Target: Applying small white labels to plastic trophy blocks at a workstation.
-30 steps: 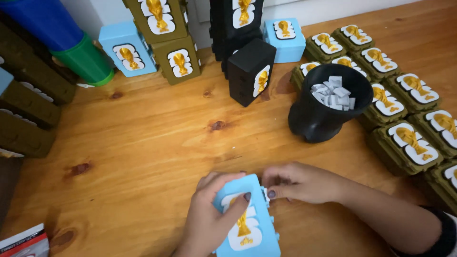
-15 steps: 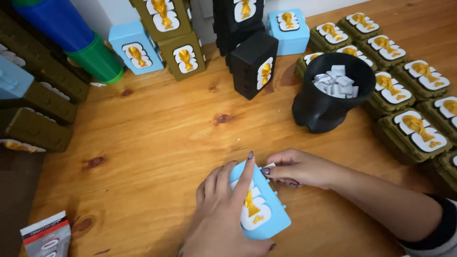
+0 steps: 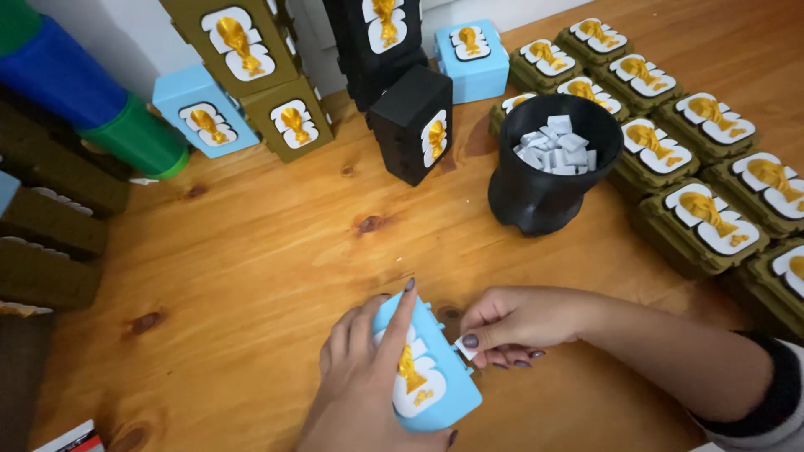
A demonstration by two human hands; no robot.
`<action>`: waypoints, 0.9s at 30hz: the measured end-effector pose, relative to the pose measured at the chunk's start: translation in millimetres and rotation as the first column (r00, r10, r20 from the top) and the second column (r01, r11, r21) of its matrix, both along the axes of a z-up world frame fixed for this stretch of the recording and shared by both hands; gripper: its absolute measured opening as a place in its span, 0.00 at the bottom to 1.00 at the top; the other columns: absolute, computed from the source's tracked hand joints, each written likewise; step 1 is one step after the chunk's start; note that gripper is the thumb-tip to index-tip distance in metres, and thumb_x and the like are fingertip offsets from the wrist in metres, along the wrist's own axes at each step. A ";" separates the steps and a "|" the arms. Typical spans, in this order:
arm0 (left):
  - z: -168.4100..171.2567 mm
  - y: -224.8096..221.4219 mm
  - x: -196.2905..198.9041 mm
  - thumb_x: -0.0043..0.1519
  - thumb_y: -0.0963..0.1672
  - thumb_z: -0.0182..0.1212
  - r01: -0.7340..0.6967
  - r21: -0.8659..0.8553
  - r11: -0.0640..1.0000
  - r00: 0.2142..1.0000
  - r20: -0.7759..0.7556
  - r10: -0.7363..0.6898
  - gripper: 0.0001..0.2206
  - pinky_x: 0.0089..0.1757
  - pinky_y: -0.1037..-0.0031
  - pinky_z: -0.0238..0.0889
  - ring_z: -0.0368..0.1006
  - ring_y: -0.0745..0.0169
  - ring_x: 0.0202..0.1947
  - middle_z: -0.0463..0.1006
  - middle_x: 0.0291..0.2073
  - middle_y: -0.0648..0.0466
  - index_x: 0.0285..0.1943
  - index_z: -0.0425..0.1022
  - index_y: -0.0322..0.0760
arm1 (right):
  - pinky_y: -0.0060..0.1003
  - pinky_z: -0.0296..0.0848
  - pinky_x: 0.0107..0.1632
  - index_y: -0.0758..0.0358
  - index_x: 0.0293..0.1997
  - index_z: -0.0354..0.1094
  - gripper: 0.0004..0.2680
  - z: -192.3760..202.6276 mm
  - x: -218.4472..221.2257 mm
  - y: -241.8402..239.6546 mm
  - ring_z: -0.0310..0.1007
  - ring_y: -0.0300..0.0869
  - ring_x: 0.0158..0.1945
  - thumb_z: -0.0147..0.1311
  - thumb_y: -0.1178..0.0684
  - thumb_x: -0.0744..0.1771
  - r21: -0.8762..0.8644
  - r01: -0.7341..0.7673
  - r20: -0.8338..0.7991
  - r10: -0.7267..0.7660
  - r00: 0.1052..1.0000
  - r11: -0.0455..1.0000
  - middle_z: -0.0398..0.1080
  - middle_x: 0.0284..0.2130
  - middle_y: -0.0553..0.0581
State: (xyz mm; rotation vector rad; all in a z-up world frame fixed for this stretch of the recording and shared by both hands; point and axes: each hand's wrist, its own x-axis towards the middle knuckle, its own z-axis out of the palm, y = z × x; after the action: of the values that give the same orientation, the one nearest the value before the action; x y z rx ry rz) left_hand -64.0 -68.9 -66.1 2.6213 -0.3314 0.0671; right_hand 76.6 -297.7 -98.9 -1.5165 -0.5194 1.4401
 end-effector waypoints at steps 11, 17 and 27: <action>-8.7 -2.6 2.1 0.33 0.56 0.81 -0.048 0.020 0.999 0.989 0.144 0.045 0.60 0.54 0.50 0.50 0.60 0.35 0.58 0.61 0.61 0.37 0.77 0.53 0.38 | 0.28 0.58 0.21 0.67 0.31 0.72 0.14 -4.5 -1.7 1.4 0.60 0.35 0.16 0.50 0.47 0.70 -0.047 -0.127 0.056 0.130 0.990 0.991 0.69 0.18 0.54; -27.7 -0.8 3.0 0.27 0.58 0.85 -0.065 0.026 0.998 0.982 0.180 0.059 0.66 0.55 0.52 0.50 0.61 0.39 0.58 0.62 0.61 0.41 0.78 0.51 0.42 | 0.29 0.61 0.17 0.69 0.30 0.69 0.06 -3.6 0.4 4.9 0.65 0.37 0.15 0.58 0.59 0.67 -0.011 -0.076 0.073 0.076 0.994 0.997 0.70 0.18 0.57; -24.6 0.1 4.8 0.30 0.54 0.83 -0.056 -0.008 0.998 0.983 0.173 0.057 0.59 0.55 0.53 0.49 0.60 0.41 0.59 0.63 0.64 0.43 0.77 0.56 0.48 | 0.29 0.58 0.16 0.68 0.33 0.70 0.07 -14.0 0.9 3.7 0.62 0.36 0.13 0.55 0.55 0.68 -0.040 -0.143 -0.007 0.143 0.990 0.989 0.70 0.18 0.58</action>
State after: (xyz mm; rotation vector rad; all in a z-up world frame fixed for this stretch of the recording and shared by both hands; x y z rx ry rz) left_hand -59.2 -68.8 -90.7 2.6280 -0.3159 0.3161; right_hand 77.5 -294.0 -112.9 -1.5340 -0.6104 1.5717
